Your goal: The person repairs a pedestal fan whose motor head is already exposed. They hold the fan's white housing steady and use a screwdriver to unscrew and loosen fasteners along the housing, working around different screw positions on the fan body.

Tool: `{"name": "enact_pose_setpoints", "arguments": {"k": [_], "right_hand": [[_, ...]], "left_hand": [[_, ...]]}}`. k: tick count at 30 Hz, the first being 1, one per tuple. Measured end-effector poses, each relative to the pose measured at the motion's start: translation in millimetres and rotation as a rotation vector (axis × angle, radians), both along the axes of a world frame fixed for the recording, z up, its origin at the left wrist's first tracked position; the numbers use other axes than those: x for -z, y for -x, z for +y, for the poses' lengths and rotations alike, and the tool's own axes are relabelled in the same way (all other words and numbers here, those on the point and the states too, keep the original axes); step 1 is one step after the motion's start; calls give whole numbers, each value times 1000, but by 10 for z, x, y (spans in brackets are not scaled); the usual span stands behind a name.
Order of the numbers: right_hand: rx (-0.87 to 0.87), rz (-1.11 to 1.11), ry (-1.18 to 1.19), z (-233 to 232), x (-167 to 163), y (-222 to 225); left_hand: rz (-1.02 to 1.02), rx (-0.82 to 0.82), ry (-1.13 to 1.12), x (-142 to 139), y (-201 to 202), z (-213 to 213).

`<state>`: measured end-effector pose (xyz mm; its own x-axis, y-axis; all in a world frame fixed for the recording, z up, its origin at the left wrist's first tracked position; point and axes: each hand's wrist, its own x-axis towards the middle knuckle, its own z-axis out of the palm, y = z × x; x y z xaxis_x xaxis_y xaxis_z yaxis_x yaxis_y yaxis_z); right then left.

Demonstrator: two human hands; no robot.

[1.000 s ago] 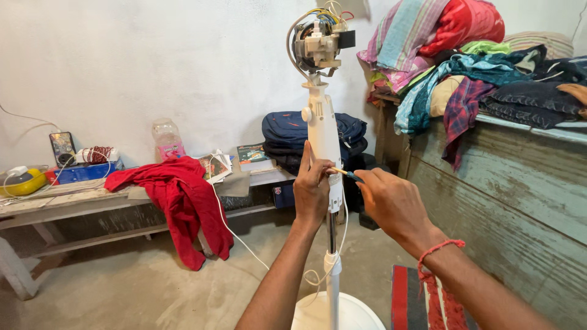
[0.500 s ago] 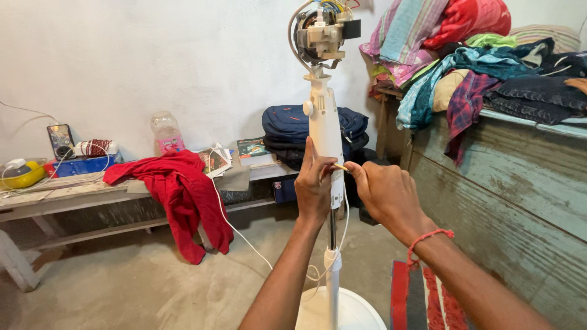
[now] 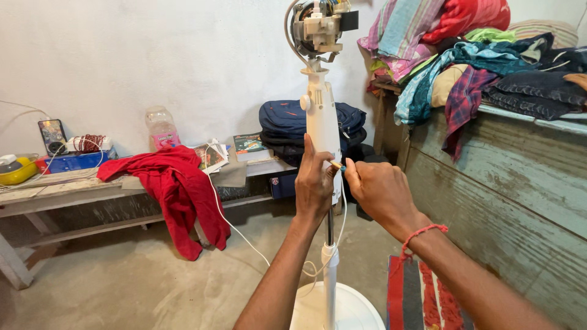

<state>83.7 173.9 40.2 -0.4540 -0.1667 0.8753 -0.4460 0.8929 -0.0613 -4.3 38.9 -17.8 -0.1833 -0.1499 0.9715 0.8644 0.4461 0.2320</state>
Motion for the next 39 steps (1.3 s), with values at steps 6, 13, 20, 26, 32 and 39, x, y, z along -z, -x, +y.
{"name": "enact_pose_setpoints", "arguments": {"k": [6, 13, 20, 26, 32, 39], "right_hand": [[96, -78, -16, 12, -26, -139], [-100, 144, -184, 83, 19, -186], [-4, 58, -200, 32, 39, -114], [77, -203, 108, 25, -90, -21], [8, -314, 380, 121, -61, 118], [-259, -25, 82, 271, 94, -18]], "left_hand": [[-70, 50, -38, -6, 71, 9], [-38, 94, -95, -24, -30, -20], [-463, 317, -311, -193, 9, -62], [-450, 218, -353, -185, -3, -29], [-427, 215, -338, -198, -89, -37], [-453, 184, -277, -223, -87, -112]]}}
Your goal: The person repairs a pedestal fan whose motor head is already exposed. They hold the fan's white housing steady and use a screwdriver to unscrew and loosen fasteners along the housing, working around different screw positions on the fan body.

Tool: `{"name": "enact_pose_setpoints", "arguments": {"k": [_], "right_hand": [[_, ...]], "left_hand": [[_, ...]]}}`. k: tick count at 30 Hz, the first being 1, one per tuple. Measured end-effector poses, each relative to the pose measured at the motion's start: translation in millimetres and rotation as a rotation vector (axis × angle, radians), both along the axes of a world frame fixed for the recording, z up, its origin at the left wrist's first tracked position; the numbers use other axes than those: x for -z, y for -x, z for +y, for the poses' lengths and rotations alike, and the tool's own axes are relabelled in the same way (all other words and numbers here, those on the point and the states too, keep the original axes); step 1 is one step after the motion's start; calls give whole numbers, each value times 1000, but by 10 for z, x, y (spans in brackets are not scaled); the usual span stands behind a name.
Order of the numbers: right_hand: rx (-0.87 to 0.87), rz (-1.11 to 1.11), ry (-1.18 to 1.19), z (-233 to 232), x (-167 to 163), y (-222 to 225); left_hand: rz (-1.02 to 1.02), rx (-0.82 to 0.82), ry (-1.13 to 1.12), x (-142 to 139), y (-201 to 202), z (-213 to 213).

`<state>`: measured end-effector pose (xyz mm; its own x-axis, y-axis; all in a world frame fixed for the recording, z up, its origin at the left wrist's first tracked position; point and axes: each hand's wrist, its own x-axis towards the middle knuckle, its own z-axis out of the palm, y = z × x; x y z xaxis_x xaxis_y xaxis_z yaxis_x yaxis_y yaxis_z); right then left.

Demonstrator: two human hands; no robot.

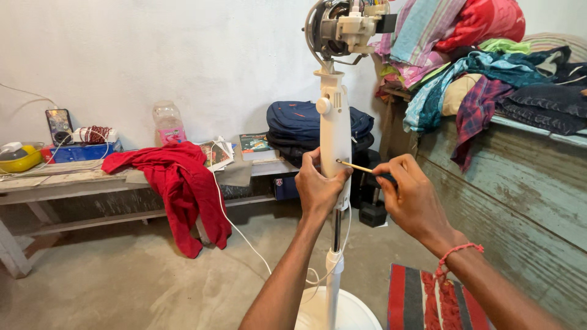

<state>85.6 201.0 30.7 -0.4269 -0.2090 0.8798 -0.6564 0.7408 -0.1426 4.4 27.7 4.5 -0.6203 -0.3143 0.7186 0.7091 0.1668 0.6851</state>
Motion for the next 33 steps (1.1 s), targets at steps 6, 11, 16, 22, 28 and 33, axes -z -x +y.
{"name": "enact_pose_setpoints", "arguments": {"k": [6, 11, 16, 22, 28, 33], "right_hand": [[85, 85, -16, -24, -75, -77], [71, 89, -2, -146, -87, -76], [47, -57, -40, -219, -113, -22], [234, -106, 67, 31, -86, -125], [228, -112, 371, 86, 133, -288], [105, -2, 299, -118, 134, -265]], "left_hand": [[74, -113, 119, 68, -83, 45], [197, -180, 232, 84, -146, 26], [79, -75, 78, -22, -63, 108], [-42, 162, 55, -29, 320, 91], [-16, 547, 6, 114, 693, 33], [-114, 650, -30, 145, 709, 31]]}}
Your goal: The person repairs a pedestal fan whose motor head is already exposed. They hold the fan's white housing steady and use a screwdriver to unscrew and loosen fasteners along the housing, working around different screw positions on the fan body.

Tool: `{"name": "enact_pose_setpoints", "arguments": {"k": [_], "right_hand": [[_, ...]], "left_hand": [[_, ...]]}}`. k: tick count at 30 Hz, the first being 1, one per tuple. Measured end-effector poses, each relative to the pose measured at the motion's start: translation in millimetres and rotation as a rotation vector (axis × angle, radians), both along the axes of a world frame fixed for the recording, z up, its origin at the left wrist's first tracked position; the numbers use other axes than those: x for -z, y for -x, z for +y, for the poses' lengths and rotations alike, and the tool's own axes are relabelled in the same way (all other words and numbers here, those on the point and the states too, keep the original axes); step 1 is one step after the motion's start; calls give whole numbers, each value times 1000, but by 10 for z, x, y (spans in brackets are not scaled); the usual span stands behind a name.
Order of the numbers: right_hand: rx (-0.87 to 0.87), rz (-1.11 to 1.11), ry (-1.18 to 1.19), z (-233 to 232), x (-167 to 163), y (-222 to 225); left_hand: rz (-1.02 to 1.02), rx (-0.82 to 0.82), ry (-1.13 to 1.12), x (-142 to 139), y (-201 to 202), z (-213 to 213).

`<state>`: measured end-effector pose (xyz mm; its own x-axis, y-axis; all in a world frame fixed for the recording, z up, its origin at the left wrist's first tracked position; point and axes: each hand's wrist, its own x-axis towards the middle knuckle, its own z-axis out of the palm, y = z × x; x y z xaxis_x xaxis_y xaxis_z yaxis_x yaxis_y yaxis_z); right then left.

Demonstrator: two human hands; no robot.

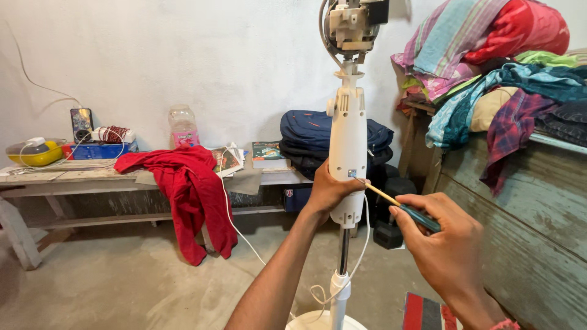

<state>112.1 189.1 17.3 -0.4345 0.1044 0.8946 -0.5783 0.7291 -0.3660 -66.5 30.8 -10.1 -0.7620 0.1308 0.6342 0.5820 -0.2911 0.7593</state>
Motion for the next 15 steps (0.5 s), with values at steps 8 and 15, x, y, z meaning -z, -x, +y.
{"name": "enact_pose_setpoints", "arguments": {"k": [8, 15], "right_hand": [[-79, -41, -90, -210, -72, 83], [-65, 134, -208, -286, -114, 156]], "left_hand": [[-86, 117, -26, -43, -41, -70], [-124, 129, -5, -22, 47, -91]]}}
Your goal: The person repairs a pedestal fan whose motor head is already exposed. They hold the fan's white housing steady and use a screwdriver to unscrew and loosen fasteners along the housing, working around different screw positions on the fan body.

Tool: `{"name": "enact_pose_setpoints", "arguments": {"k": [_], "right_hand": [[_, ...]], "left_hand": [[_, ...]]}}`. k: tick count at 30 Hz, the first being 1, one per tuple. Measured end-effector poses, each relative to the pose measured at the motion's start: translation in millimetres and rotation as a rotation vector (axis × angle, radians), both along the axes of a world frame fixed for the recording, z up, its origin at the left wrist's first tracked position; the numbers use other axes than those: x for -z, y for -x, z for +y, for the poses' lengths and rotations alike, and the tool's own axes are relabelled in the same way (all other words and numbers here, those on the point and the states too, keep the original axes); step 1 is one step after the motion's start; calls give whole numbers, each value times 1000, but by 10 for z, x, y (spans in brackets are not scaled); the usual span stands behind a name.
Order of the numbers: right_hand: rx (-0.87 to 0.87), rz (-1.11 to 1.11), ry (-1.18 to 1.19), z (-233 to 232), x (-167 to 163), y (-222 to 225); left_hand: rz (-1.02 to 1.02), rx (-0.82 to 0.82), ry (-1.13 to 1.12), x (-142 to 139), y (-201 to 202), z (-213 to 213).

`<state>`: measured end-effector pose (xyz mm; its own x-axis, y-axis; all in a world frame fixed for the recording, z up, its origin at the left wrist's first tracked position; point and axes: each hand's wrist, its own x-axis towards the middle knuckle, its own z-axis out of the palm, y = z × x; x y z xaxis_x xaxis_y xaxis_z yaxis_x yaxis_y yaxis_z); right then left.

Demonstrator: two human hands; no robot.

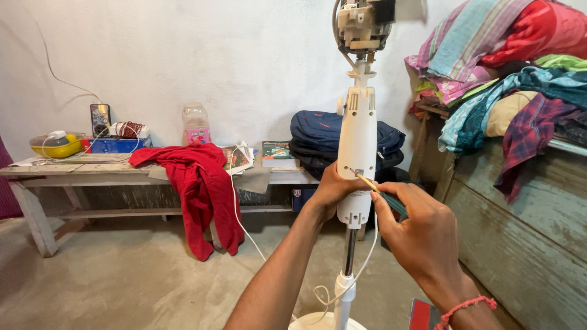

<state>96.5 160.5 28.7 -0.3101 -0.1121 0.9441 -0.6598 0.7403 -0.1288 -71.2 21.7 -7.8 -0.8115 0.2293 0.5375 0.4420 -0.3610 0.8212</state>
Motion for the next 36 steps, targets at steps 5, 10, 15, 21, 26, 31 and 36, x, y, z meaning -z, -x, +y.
{"name": "enact_pose_setpoints", "arguments": {"k": [5, 10, 15, 21, 26, 31, 36], "right_hand": [[44, -78, -13, -42, -58, 35], [162, -103, -64, -164, -86, 80], [177, -70, -55, -247, -90, 145], [136, -106, -36, -221, -32, 194], [-30, -93, -5, -143, 15, 209], [-62, -223, 72, -46, -7, 168], [63, -255, 43, -52, -110, 181]], "left_hand": [[-61, -37, 0, 10, 88, 28], [-18, -110, -32, 28, 81, 84], [31, -263, -41, 21, -7, 143], [10, -449, -57, -75, -249, 212], [-76, -558, -8, -196, -523, 210], [-106, -560, 73, -258, -660, 172], [-53, -613, 62, -209, -576, 181]]}}
